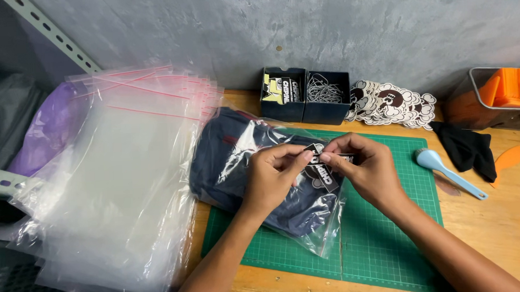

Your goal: The person attaches a cartoon character charm to a blue shoulder bag, folds the strap, and brushes the bag's surface. They then place the bag into a clear plastic bag, seal it, and attach a sticker to the outside.

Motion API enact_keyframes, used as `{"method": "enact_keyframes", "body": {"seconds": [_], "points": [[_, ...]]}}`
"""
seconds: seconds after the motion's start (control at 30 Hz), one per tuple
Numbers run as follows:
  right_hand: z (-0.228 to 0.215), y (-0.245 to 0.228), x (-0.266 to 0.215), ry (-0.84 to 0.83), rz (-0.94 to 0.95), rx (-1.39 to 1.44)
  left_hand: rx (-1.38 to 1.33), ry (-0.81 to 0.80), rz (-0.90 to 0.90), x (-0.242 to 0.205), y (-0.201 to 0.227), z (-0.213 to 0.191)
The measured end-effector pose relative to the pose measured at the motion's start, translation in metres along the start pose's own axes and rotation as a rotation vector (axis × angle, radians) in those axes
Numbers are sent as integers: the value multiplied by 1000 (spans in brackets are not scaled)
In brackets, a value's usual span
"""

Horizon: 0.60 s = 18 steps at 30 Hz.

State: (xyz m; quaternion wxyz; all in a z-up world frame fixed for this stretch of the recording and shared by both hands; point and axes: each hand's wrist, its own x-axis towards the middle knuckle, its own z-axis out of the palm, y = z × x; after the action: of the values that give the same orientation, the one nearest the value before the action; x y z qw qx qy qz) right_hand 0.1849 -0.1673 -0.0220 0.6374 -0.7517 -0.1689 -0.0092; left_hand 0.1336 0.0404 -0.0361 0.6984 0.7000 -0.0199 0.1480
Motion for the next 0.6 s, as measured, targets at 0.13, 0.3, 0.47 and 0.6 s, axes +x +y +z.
{"method": "enact_keyframes", "body": {"seconds": [0.13,0.3,0.47,0.6], "points": [[-9,8,3,2,18,37,-6,57,-24,-2,12,0],[-7,3,1,-36,42,43,-46,206,-9,0,28,-3],[-1,-20,-5,-76,169,184,-35,243,-3,-4,36,0],[-7,-18,-11,-47,213,298,34,195,66,-7,35,4]]}}
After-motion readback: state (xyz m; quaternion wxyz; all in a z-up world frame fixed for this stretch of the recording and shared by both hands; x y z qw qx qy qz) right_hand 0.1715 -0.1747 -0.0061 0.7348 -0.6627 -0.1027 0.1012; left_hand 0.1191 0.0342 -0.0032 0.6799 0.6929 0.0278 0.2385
